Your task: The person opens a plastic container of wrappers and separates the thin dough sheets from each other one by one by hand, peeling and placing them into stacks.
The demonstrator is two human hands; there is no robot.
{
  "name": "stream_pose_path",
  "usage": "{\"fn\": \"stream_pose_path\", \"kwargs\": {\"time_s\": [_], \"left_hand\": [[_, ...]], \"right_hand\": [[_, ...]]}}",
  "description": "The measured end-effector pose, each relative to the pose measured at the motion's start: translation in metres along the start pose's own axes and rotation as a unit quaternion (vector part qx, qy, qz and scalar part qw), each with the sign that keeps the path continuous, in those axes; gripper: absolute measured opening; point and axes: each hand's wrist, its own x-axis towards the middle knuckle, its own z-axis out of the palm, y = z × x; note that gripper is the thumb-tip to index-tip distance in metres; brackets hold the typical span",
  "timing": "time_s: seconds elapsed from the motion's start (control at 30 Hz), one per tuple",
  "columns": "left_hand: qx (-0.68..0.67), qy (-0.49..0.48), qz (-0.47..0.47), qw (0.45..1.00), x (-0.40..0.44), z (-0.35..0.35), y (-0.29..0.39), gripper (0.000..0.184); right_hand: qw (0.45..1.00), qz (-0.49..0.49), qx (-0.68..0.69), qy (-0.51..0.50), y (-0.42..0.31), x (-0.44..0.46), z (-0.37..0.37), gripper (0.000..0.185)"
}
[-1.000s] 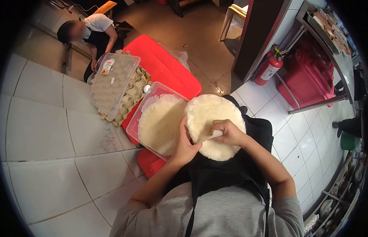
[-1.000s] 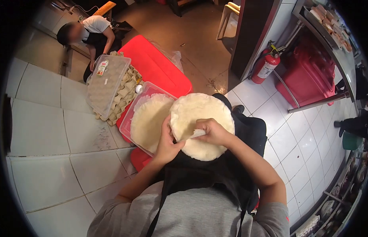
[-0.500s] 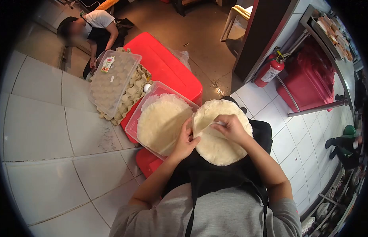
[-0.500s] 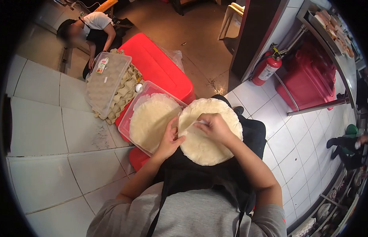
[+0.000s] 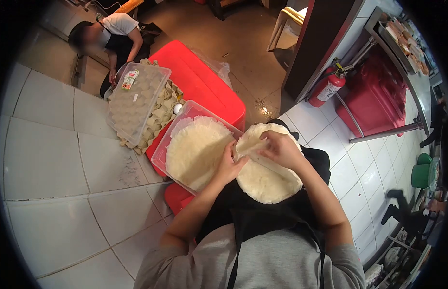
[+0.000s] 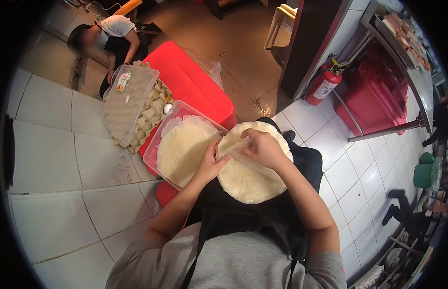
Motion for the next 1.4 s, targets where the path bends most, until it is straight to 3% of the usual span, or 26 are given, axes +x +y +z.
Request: {"fn": "stream_pose_path", "kwargs": {"time_s": [0.07, 0.2, 0.37, 0.47, 0.5, 0.57, 0.63, 0.73, 0.77, 0.87, 0.93, 1.03, 1.13, 1.23, 1.33, 1.4], "left_hand": [[0.038, -0.002, 0.063, 0.997, 0.005, 0.001, -0.007, 0.063], [-0.073, -0.019, -0.035, 0.997, -0.006, -0.004, 0.016, 0.058], [-0.084, 0.000, -0.064, 0.994, -0.007, -0.002, -0.009, 0.051], [-0.073, 0.009, -0.043, 0.996, -0.007, -0.002, -0.012, 0.050], [-0.070, 0.004, -0.049, 0.996, -0.007, -0.003, -0.012, 0.050], [-0.063, -0.005, -0.061, 0.996, -0.006, -0.006, -0.011, 0.050], [0.061, 0.030, -0.009, 0.998, -0.004, -0.007, -0.011, 0.055], [0.298, 0.072, 0.102, 0.946, -0.003, 0.003, 0.044, 0.061], [0.383, 0.085, 0.144, 0.909, 0.000, 0.007, 0.064, 0.062], [0.437, -0.061, 0.184, 0.879, 0.016, 0.025, 0.069, 0.063], [0.482, -0.105, 0.132, 0.860, 0.017, 0.043, 0.067, 0.067], [0.546, -0.140, 0.079, 0.822, 0.015, 0.054, 0.055, 0.077], [0.508, -0.117, 0.073, 0.850, 0.013, 0.050, 0.050, 0.078], [0.517, -0.122, 0.073, 0.844, 0.013, 0.051, 0.048, 0.079], [0.518, -0.125, 0.059, 0.844, 0.014, 0.052, 0.051, 0.079], [0.514, -0.123, 0.067, 0.846, 0.013, 0.051, 0.053, 0.079]], "right_hand": [[0.993, 0.033, -0.056, -0.096, -0.013, 0.009, -0.010, 0.021], [0.997, 0.019, -0.003, -0.068, 0.008, 0.019, -0.007, 0.018], [0.979, 0.157, 0.115, 0.052, 0.048, 0.005, -0.005, 0.018], [0.924, 0.213, 0.255, 0.192, 0.063, -0.003, -0.031, 0.020], [0.904, 0.280, 0.254, 0.200, 0.063, -0.007, -0.047, 0.021], [0.897, 0.293, 0.255, 0.210, 0.080, -0.019, -0.056, 0.022], [0.896, 0.311, 0.245, 0.201, 0.103, -0.031, -0.060, 0.023], [0.943, 0.270, 0.127, 0.148, 0.117, -0.033, -0.056, 0.027], [0.948, 0.297, 0.093, 0.062, 0.123, -0.028, -0.059, 0.040], [0.975, 0.207, 0.053, 0.053, 0.120, -0.008, -0.035, 0.057], [0.991, 0.137, 0.005, 0.000, 0.120, 0.008, -0.019, 0.069], [0.979, 0.141, 0.115, -0.096, 0.120, 0.024, 0.001, 0.062], [0.983, 0.094, -0.035, -0.156, 0.128, 0.038, -0.003, 0.045], [0.988, 0.074, 0.034, -0.134, 0.132, 0.045, -0.012, 0.019], [0.997, -0.046, -0.008, -0.060, 0.124, 0.044, -0.020, 0.014], [0.997, 0.039, 0.037, -0.058, 0.114, 0.039, -0.029, 0.015]]}}
